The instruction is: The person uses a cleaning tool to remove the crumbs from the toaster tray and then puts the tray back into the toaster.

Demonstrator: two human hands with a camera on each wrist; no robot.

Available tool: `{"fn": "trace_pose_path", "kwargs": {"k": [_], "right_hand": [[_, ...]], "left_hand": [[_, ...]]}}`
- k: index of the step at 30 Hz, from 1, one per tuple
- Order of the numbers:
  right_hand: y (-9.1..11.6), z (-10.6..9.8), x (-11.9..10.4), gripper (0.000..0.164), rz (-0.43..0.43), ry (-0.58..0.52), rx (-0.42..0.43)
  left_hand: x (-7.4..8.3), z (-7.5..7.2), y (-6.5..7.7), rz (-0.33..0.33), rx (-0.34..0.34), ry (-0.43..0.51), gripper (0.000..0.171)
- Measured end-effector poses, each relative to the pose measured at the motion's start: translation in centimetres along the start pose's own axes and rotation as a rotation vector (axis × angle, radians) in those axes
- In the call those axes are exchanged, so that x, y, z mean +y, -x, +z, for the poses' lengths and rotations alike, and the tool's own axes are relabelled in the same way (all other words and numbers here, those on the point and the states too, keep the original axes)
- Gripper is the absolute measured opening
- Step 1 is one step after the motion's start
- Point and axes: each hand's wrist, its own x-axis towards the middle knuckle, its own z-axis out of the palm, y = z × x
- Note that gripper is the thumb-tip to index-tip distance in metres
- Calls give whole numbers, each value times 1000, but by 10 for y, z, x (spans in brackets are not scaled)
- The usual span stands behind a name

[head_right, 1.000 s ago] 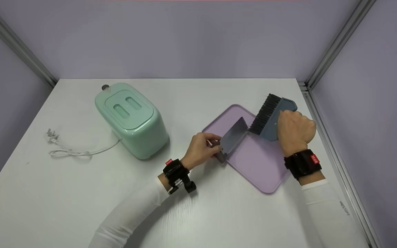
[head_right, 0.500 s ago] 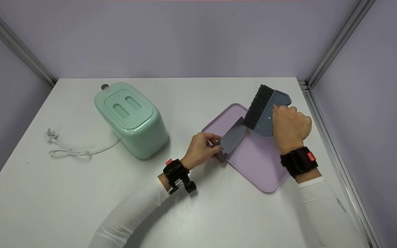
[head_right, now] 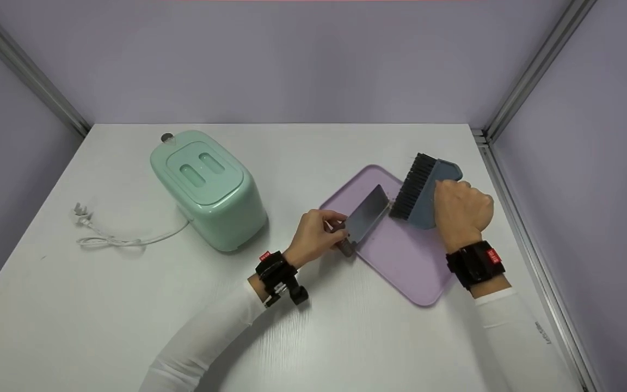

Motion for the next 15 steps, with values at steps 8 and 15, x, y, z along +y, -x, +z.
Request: {"fn": "trace_pose_path", "kwargs": {"k": [8,15], "right_hand": [[16,-16,-6,68,0,-10,109],[32,-22,-26,62,-46,-6,139]], "left_hand": [[0,1,-1,6,-1,2,28],[2,2,-2,34,16,-7,28]]}}
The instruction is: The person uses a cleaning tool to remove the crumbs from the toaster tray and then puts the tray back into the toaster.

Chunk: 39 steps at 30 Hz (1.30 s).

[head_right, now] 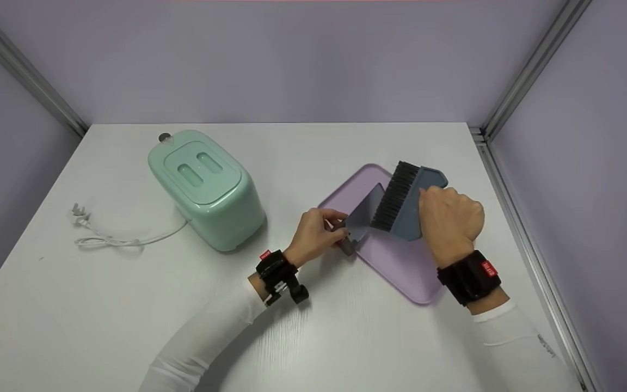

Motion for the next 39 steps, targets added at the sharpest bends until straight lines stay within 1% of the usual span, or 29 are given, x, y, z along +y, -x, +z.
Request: {"fn": "trace_pose_path", "kwargs": {"k": [4,8,13,15,19,27,33,39], "right_hand": [[2,2,-7,60,-13,11,-15],[0,6,-7,60,-20,34,-28],[-6,10,1,59,-2,43,-45],[-9,10,4,59,16,30,-71],[-15,12,10,61,41,16,-104],[-25,18,26,63,77,25,-122],[-28,20,34,64,108,24,-135],[-24,18,40,66,120,-27,-142]], "left_hand": [[1,0,-1,14,10,-13,25],[2,0,-1,3,7,-15,25],[3,-1,0,-15,-2,-2,25],[3,-1,0,-15,-4,-2,26],[3,-1,1,-3,-3,-4,25],[2,0,5,25,-7,-10,25],[2,0,5,18,-12,2,25],[-2,-2,5,-5,-7,1,26]]}}
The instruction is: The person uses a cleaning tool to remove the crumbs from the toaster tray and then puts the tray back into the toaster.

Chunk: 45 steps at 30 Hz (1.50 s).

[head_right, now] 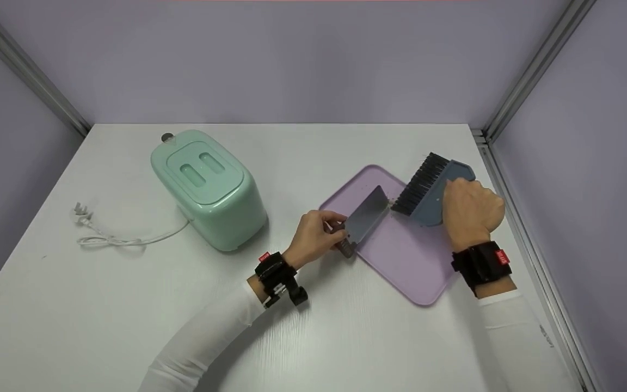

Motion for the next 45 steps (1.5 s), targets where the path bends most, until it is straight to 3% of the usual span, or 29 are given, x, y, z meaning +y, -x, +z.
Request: {"fn": "trace_pose_path", "kwargs": {"k": [12,17,26,31,39,45], "right_hand": [[19,-1,-3,69,-20,-226,-58],[21,14,-11,66,-15,-298,-144],[26,44,-11,70,-23,-380,-274],[29,49,-4,68,-53,-343,-270],[26,39,13,63,-53,-232,-185],[21,27,16,67,-19,-235,-157]], "left_hand": [[-2,-3,-2,-68,21,43,27],[0,-3,-2,-47,15,109,28],[5,-4,-1,-34,37,106,27],[6,-6,-2,-46,50,108,26],[5,-7,-2,-55,33,148,27],[4,-4,-2,-45,30,96,27]]}}
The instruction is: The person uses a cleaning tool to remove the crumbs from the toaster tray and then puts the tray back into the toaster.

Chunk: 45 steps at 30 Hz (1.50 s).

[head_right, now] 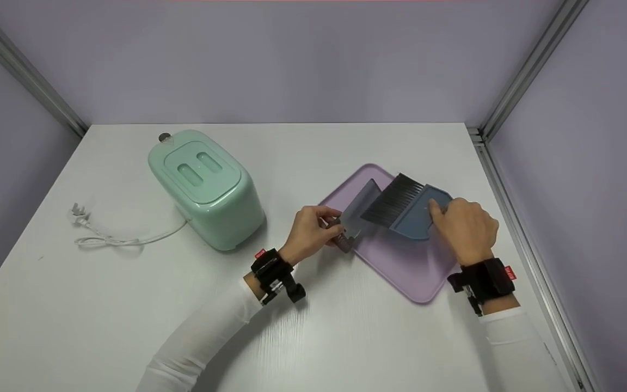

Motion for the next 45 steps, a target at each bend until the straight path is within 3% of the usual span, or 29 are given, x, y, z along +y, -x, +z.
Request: {"fn": "trace_pose_path", "kwargs": {"k": [5,12,22,26,32,40,45], "right_hand": [[-7,-1,-8,66,4,-47,5],[-12,12,-14,63,-29,-72,-52],[-6,13,-5,61,-115,27,56],[-6,5,-2,62,-111,59,56],[-5,-3,-7,62,-107,1,66],[0,6,-21,62,-150,1,2],[4,11,-24,59,-204,64,48]], "left_hand": [[1,3,0,3,1,-29,27],[3,4,1,8,-8,4,27],[4,-4,-1,15,-3,13,26],[3,-4,-1,11,-12,23,26],[1,-1,-1,4,-12,4,26],[2,-1,-1,2,-12,5,26],[1,-2,-1,6,-1,-14,26]]}}
